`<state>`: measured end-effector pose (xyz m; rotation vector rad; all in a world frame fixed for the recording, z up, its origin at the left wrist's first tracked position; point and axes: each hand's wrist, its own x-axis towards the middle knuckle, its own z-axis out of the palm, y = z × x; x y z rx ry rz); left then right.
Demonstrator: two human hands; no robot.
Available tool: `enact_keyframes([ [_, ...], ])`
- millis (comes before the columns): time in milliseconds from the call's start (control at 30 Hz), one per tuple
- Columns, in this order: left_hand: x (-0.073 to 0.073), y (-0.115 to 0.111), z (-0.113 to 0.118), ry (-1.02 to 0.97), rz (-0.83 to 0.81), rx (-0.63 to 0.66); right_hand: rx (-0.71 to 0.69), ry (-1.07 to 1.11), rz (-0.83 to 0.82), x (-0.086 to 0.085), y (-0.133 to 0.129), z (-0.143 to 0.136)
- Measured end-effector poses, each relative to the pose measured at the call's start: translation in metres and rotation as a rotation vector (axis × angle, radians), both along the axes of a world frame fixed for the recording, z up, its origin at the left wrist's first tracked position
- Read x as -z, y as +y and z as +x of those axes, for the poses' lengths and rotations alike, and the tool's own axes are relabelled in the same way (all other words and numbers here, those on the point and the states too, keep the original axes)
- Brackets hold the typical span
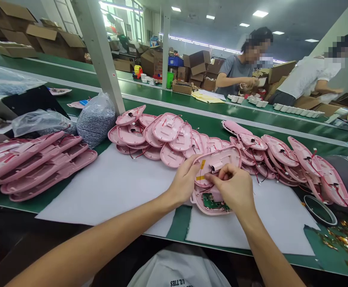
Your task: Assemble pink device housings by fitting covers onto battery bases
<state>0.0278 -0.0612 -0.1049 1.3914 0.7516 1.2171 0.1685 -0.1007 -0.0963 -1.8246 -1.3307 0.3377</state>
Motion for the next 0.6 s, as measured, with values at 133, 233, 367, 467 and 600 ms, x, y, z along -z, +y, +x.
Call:
enact_keyframes([
  [133, 0.003, 0.001, -0.001, -0.023, 0.03, 0.168, -0.004, 0.038, 0.035, 0.008, 0.001, 0.006],
  [233, 0.001, 0.001, -0.003, 0.07, 0.061, 0.205, -0.025, -0.007, 0.084, 0.013, -0.003, 0.006],
  [367, -0.004, 0.0, -0.008, 0.17, 0.152, 0.193, -0.095, -0.113, 0.329, 0.009, -0.019, 0.017],
  [467, -0.004, -0.001, -0.016, 0.256, 0.186, 0.226, -0.105, -0.288, 0.623, -0.007, -0.035, 0.038],
  [600, -0.007, -0.001, -0.029, 0.444, 0.292, 0.333, -0.407, -0.521, 0.499, -0.03, -0.042, 0.061],
])
